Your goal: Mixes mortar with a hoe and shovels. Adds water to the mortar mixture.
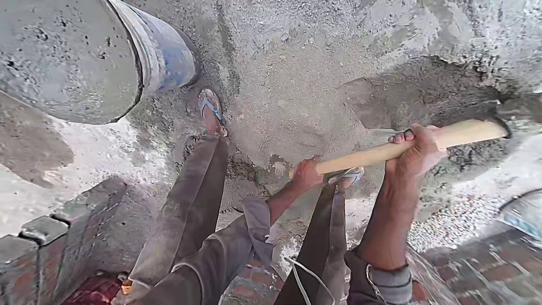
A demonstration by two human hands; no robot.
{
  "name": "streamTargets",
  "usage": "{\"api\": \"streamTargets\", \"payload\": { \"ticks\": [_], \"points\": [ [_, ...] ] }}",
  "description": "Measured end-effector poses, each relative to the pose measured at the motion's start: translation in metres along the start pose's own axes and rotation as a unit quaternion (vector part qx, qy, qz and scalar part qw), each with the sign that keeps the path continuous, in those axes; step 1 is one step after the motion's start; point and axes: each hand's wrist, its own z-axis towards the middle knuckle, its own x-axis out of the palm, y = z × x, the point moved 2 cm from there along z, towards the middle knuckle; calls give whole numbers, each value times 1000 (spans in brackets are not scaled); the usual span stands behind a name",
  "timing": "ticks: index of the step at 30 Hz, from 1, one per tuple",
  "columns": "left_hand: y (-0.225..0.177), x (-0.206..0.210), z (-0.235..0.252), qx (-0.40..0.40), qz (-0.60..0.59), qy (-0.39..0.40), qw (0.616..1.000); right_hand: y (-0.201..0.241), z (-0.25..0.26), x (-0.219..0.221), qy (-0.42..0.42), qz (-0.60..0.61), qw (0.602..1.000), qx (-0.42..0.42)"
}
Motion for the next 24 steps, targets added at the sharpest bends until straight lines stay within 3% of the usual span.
{"api": "streamTargets", "payload": {
  "ticks": [2, 4, 6, 7, 10, 13, 15, 17, 20, 22, 24],
  "points": [
    [84, -28, 56, -44, 40, -11, 998, -114, 22, 50, -27, 32, 997, 57],
    [164, -21, 45, -94, 51, 2, 994, -203, -7, 64, -32, 29, 989, 138],
    [201, -16, 38, -109, 40, 3, 993, -220, -37, 70, 7, 30, 987, 159],
    [206, 6, 12, -124, 19, 20, 992, -211, -66, 48, 25, 14, 982, 184],
    [176, 58, -39, -135, -32, 37, 990, -167, -91, 1, 41, 49, 978, 197],
    [92, 100, -105, -149, -68, 104, 981, -92, -95, -38, 113, 52, 975, 183],
    [27, 90, -87, -111, -74, 111, 985, -40, -49, -40, 148, 24, 980, 127],
    [-15, 52, -35, -61, -57, 77, 994, -5, 8, -25, 145, -13, 986, 79],
    [-12, -24, 84, -11, -16, -56, 998, -31, 105, 42, 36, -15, 999, 31],
    [30, -49, 106, -44, 16, -62, 997, -96, 119, 77, -34, -34, 996, 75],
    [92, -38, 82, -107, 54, -31, 992, -164, 80, 86, -40, -40, 986, 154]
  ]
}}
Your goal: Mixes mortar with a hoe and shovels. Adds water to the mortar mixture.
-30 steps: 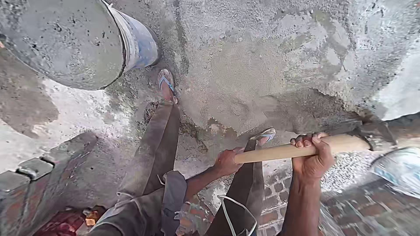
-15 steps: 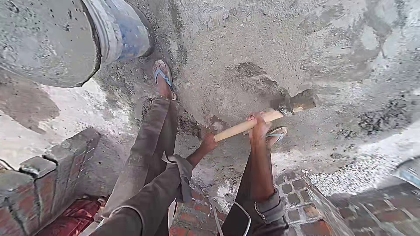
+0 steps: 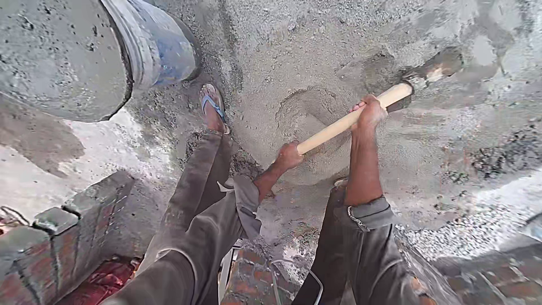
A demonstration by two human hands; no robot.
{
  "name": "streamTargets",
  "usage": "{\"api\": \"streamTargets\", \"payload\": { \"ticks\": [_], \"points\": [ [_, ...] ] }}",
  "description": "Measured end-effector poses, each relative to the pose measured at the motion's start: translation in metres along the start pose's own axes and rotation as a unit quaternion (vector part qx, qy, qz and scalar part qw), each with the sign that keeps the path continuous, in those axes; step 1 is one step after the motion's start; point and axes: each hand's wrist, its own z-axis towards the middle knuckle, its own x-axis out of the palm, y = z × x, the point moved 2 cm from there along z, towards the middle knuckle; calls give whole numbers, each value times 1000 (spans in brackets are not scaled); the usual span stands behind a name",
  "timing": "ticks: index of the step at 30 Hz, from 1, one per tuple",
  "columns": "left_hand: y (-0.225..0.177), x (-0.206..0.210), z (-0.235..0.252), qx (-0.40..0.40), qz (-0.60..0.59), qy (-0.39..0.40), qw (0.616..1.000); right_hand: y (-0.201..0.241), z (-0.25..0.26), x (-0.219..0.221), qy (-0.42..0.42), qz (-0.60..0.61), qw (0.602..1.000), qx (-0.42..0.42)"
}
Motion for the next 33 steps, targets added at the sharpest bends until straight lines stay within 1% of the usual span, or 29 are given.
{"api": "streamTargets", "payload": {
  "ticks": [2, 3, 4, 6, 7, 8, 9, 10, 11, 13, 14, 15, 16, 17, 18, 19, 21, 22, 24, 25, 26, 27, 28, 29, 31, 32, 33],
  "points": [
    [46, 23, -33, -46, 20, 32, 998, -49, -43, -17, 29, 19, 998, 50],
    [65, 44, -63, -64, 15, 42, 997, -65, -77, -43, 42, 32, 996, 72],
    [75, 66, -97, -74, 7, 45, 996, -69, -108, -74, 53, 50, 993, 91],
    [64, 89, -130, -72, 11, 34, 997, -57, -130, -117, 69, 114, 988, 82],
    [52, 103, -154, -82, 23, 52, 995, -48, -141, -146, 65, 140, 985, 74],
    [32, 117, -182, -95, 32, 87, 991, -35, -150, -180, 62, 150, 985, 67],
    [5, 126, -194, -93, 35, 116, 988, -16, -147, -210, 52, 150, 986, 55],
    [-26, 129, -183, -74, 42, 136, 987, 4, -128, -233, 40, 143, 988, 34],
    [-59, 127, -157, -40, 55, 146, 987, 23, -98, -252, 25, 133, 991, 11],
    [-121, 125, -94, 39, 86, 156, 983, 44, -26, -290, -21, 124, 992, -18],
    [-147, 124, -56, 78, 104, 155, 979, 46, 14, -304, -53, 122, 991, -26],
    [-164, 121, -21, 109, 118, 150, 976, 39, 46, -315, -80, 120, 989, -24],
    [-170, 116, 2, 134, 131, 144, 972, 25, 67, -321, -103, 122, 987, -15],
    [-170, 100, 20, 152, 150, 146, 966, 8, 83, -314, -122, 135, 983, -8],
    [-159, 78, 30, 164, 180, 155, 958, -13, 89, -298, -136, 156, 978, 1],
    [-133, 61, 20, 157, 202, 171, 952, -40, 73, -281, -144, 171, 974, 25],
    [-62, 37, -27, 76, 216, 212, 950, -89, 5, -243, -149, 189, 966, 95],
    [-28, 29, -41, 34, 215, 207, 954, -102, -20, -215, -137, 192, 965, 115],
    [34, 35, -78, -33, 188, 191, 963, -110, -73, -176, -91, 176, 969, 144],
    [60, 40, -94, -57, 157, 177, 970, -105, -95, -154, -65, 161, 973, 155],
    [76, 49, -117, -69, 120, 163, 977, -93, -118, -139, -42, 131, 977, 162],
    [78, 57, -139, -75, 77, 154, 982, -73, -136, -125, -23, 102, 982, 156],
    [65, 56, -145, -70, 34, 140, 987, -47, -137, -106, -2, 85, 988, 131],
    [44, 53, -141, -57, -4, 121, 991, -18, -129, -88, 18, 72, 993, 97],
    [-16, 39, -124, -15, -57, 94, 994, 51, -99, -71, 51, 55, 997, 19],
    [-54, 23, -101, 15, -72, 79, 994, 88, -72, -61, 66, 48, 996, -23],
    [-92, -1, -66, 49, -76, 58, 994, 125, -38, -45, 82, 42, 994, -67]
  ]
}}
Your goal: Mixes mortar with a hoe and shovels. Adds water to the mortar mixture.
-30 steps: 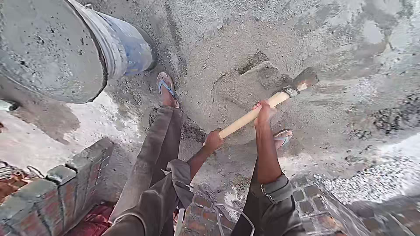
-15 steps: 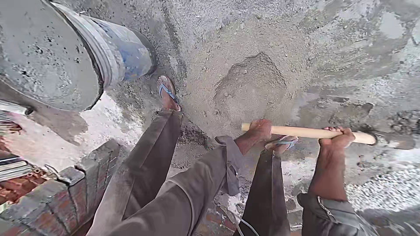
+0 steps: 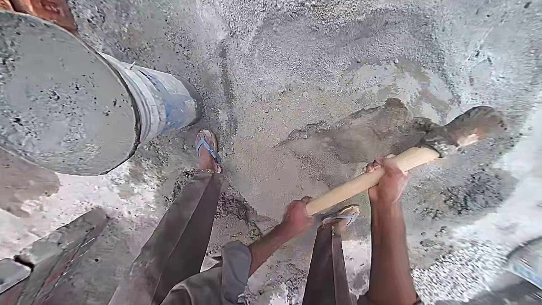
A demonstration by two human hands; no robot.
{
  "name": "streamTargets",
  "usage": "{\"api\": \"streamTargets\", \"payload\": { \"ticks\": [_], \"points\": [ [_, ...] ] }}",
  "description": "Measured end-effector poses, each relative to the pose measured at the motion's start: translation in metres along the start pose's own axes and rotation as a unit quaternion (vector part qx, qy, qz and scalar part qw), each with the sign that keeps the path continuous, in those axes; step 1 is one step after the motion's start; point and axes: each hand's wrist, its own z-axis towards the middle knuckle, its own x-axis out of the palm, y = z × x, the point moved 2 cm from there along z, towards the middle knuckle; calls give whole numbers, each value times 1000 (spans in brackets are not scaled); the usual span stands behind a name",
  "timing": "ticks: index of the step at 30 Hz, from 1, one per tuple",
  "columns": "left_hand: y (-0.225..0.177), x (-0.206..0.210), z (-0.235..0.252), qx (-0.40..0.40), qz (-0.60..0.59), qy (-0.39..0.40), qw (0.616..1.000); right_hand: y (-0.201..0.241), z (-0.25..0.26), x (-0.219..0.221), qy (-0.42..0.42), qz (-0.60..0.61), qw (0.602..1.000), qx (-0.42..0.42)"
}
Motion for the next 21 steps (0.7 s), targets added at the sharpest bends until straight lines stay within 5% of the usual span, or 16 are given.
{"api": "streamTargets", "payload": {
  "ticks": [5, 8, 11, 15, 19, 21],
  "points": [
    [-118, -151, 203, 119, 61, -135, 982, 66, 218, 82, 1, -31, 996, -84],
    [-124, -218, 217, 105, 102, -153, 977, 62, 270, 138, -19, -23, 997, -70],
    [-80, -194, 172, 63, 53, -166, 983, 28, 236, 175, 22, -49, 998, -32],
    [-15, -94, 91, -75, -50, -122, 988, -56, 142, 172, 68, -140, 985, 79],
    [111, -11, 25, -156, -62, -90, 982, -154, 11, 114, 70, -165, 972, 151],
    [159, 33, -9, -143, -106, -59, 982, -158, -65, 62, 87, -132, 978, 137]
  ]
}}
